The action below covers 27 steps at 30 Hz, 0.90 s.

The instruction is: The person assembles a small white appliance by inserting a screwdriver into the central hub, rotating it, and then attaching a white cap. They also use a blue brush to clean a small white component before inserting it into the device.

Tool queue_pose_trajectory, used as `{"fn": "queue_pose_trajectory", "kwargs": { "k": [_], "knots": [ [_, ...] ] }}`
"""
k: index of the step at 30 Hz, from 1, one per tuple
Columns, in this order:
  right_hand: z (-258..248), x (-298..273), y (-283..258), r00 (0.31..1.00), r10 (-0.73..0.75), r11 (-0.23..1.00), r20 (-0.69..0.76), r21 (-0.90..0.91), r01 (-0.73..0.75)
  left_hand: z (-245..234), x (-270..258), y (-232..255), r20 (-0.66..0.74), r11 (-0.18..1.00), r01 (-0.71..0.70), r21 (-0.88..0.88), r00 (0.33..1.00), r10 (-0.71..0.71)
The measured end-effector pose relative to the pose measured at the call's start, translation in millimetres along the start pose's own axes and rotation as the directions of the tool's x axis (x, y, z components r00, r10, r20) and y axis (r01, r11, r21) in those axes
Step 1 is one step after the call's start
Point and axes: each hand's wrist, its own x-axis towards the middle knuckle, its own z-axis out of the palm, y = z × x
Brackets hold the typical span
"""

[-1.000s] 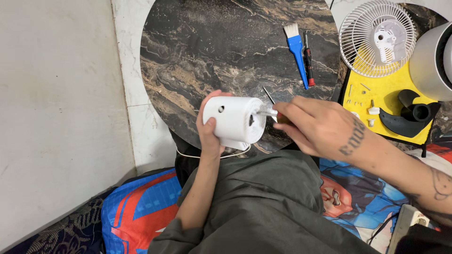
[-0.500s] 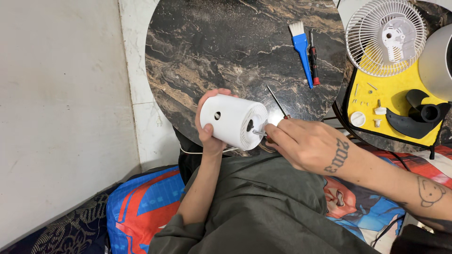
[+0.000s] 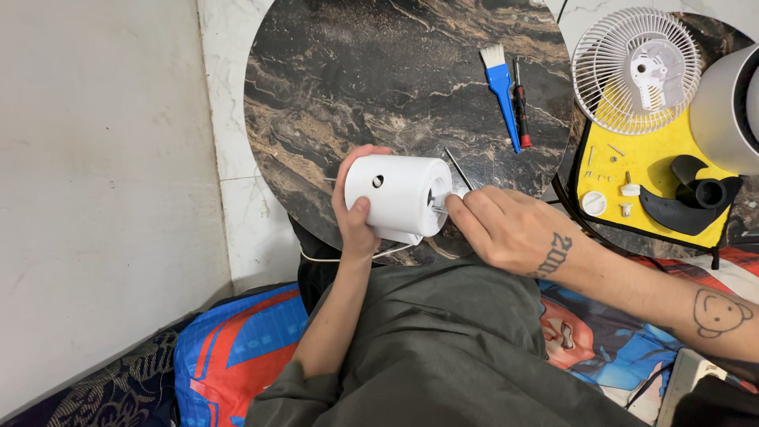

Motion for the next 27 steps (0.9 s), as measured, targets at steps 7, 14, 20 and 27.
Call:
{"fn": "queue_pose_trajectory", "kwargs": {
  "k": [7,14,20,27],
  "knots": [
    [15.8,0.3,10.3,0.996,-0.014,0.997,0.087,-0.08,0.021,-2.7,10.6,7.9,0.021,0.991,0.014,0.135,1.0,-0.017],
    [24.0,7.2,24.9,0.994,-0.063,0.998,0.093,0.007,0.063,-4.4,15.7,11.5,0.023,0.987,0.043,0.155,0.999,-0.047],
    [24.9,12.5,32.1,0.978,0.094,0.919,0.184,0.361,-0.157,-4.1,20.3,14.3,0.038,0.972,-0.031,0.233,0.999,0.023],
    [42.8,1.1,36.6,0.968,0.195,0.777,0.155,0.578,-0.25,4.0,24.7,20.0,0.109,0.923,-0.106,0.369,0.992,0.07]
  ]
}}
